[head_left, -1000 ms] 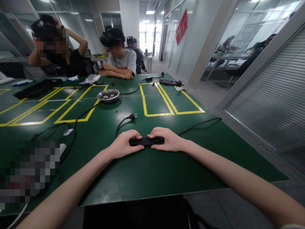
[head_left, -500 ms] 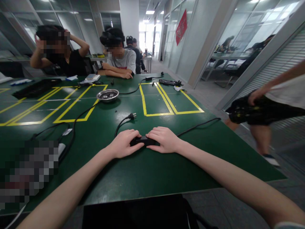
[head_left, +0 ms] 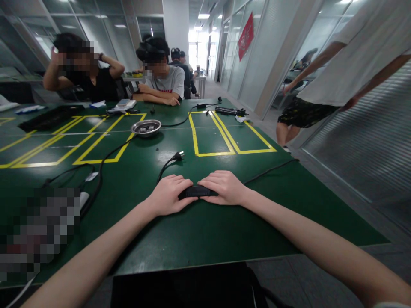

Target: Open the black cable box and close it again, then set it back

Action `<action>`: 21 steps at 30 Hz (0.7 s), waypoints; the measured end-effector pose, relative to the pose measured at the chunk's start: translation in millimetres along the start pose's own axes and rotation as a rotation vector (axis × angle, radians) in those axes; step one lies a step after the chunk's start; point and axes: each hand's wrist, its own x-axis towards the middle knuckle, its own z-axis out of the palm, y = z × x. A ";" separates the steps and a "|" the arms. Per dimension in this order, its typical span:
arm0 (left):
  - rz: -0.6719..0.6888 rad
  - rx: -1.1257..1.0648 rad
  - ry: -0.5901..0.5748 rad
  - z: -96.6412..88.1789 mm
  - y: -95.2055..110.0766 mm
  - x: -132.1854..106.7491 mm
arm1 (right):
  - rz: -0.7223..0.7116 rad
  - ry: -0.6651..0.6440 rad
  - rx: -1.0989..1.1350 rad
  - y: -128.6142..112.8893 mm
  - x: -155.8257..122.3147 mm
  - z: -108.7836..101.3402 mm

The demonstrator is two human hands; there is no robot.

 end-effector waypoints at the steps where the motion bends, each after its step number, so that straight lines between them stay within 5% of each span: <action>1: -0.027 -0.039 -0.009 0.0 1.0 0.1 | -0.044 0.026 -0.034 -0.8 -0.2 -1.0; 5: -0.185 -0.194 -0.114 -2.1 4.0 1.9 | -0.184 0.156 -0.160 -4.3 0.2 -6.1; 10: -0.309 -0.334 -0.175 -5.1 7.2 3.6 | -0.180 0.214 -0.171 -1.5 1.2 -4.5; 16: -0.149 -0.114 -0.001 -1.2 1.6 0.4 | -0.039 0.039 -0.023 3.2 -0.2 1.0; 21: 0.004 0.074 0.009 0.0 -6.1 -1.3 | 0.064 0.000 0.097 1.7 -2.2 6.0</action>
